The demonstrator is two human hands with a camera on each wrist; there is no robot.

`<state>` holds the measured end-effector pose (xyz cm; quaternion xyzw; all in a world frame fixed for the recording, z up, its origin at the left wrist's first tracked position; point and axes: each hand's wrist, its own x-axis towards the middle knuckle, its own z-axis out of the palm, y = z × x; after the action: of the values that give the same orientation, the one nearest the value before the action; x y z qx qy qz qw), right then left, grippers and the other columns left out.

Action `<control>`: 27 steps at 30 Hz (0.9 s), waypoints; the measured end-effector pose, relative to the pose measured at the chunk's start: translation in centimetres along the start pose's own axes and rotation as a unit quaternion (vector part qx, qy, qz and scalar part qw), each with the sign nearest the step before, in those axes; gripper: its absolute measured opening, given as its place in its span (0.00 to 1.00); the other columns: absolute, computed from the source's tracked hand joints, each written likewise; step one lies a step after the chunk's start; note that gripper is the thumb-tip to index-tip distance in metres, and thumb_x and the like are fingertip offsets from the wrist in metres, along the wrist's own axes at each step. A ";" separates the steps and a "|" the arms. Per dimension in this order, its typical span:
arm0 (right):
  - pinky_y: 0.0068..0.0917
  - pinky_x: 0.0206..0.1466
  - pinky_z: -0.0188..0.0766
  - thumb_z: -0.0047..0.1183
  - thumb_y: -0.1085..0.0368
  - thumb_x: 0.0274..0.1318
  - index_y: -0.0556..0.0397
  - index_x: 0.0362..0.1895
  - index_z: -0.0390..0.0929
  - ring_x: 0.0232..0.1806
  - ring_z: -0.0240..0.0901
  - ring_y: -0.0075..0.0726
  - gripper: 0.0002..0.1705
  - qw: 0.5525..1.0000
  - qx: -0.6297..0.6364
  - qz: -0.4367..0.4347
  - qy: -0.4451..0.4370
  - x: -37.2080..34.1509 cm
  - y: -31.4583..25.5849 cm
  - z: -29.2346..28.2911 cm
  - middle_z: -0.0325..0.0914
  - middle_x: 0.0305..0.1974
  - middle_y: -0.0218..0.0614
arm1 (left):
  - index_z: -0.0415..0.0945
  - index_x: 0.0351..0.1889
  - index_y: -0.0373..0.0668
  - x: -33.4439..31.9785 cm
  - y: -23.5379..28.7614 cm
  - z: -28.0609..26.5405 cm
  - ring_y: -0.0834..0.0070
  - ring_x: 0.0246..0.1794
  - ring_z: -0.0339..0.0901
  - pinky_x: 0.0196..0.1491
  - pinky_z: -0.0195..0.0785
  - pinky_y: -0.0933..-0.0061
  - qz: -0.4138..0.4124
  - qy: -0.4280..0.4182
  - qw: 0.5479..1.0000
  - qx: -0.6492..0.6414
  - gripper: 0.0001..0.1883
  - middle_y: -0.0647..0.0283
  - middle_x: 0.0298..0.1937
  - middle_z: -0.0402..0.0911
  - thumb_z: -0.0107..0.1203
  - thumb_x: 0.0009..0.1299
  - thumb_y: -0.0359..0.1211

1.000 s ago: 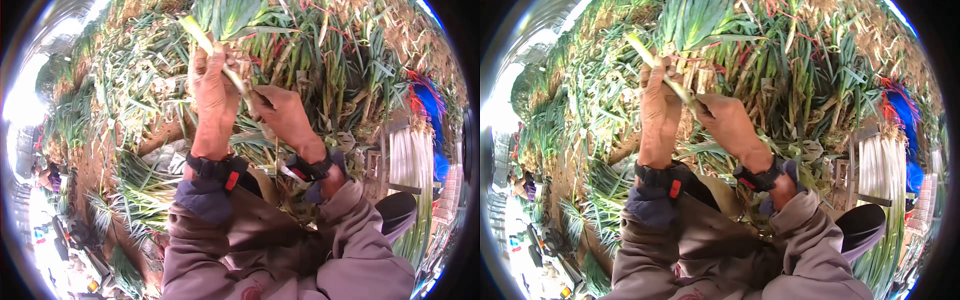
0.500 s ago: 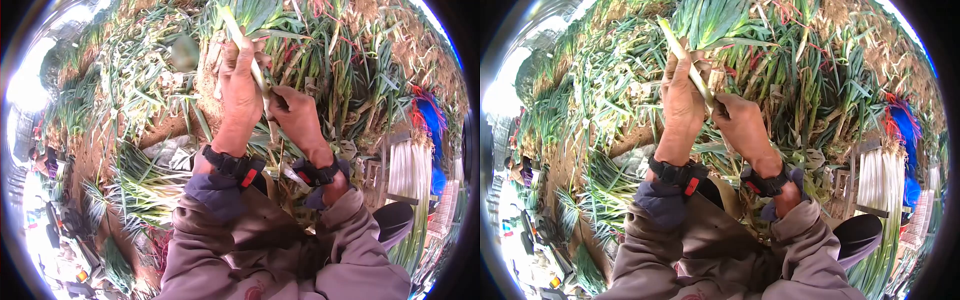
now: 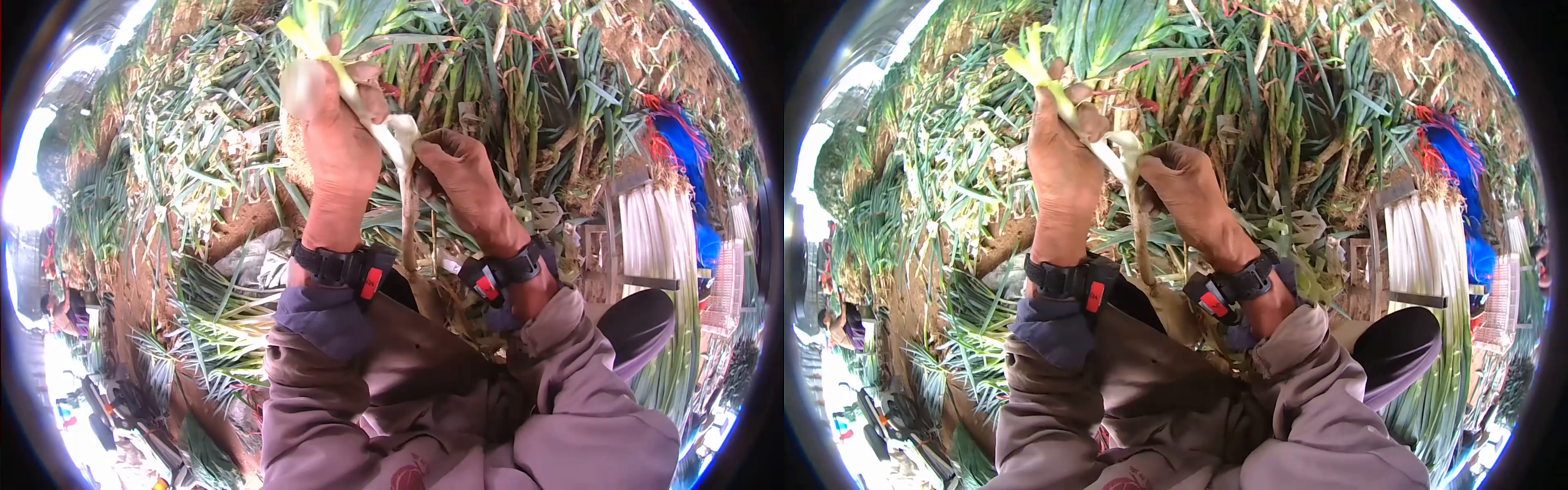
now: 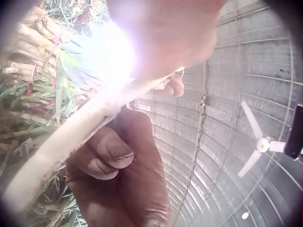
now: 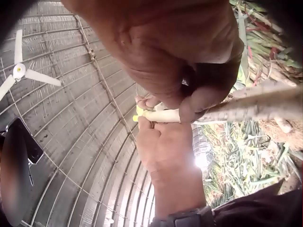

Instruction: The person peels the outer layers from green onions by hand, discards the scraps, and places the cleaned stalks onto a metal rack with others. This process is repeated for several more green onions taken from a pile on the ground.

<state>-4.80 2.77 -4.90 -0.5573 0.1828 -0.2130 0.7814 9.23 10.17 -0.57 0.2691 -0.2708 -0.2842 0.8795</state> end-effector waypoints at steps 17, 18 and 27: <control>0.26 0.29 0.69 0.53 0.63 0.60 0.66 0.32 0.79 0.24 0.73 0.25 0.15 0.941 -0.211 -0.055 0.260 -7.1 10.3 -14.3 0.79 0.25 0.33 | 0.65 0.70 0.54 1.5 -0.7 -0.8 0.81 0.27 0.70 0.32 0.62 0.76 0.050 0.043 0.996 -0.063 0.25 0.68 0.34 0.79 0.54 0.77 0.47; 0.27 0.28 0.70 0.54 0.63 0.59 0.66 0.32 0.79 0.23 0.73 0.26 0.15 0.939 -0.164 0.023 0.301 -7.4 11.1 -15.9 0.79 0.25 0.33 | 0.64 0.70 0.55 1.4 -0.8 -0.9 0.80 0.27 0.71 0.33 0.64 0.75 0.048 0.037 0.996 -0.067 0.25 0.67 0.35 0.80 0.54 0.77 0.44; 0.44 0.63 0.71 0.62 0.45 0.59 0.62 0.60 0.73 0.62 0.72 0.56 0.37 0.781 -0.545 -0.183 0.245 -6.2 6.9 -12.5 0.76 0.58 0.53 | 0.67 0.66 0.54 2.2 -3.1 -0.7 0.79 0.28 0.71 0.32 0.66 0.78 0.014 0.052 0.995 -0.079 0.21 0.66 0.35 0.79 0.56 0.77 0.41</control>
<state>-15.68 -1.76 -15.06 -0.8419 0.3484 -0.3465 0.2228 10.02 6.81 -2.31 0.2093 -0.2049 -0.2782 0.9148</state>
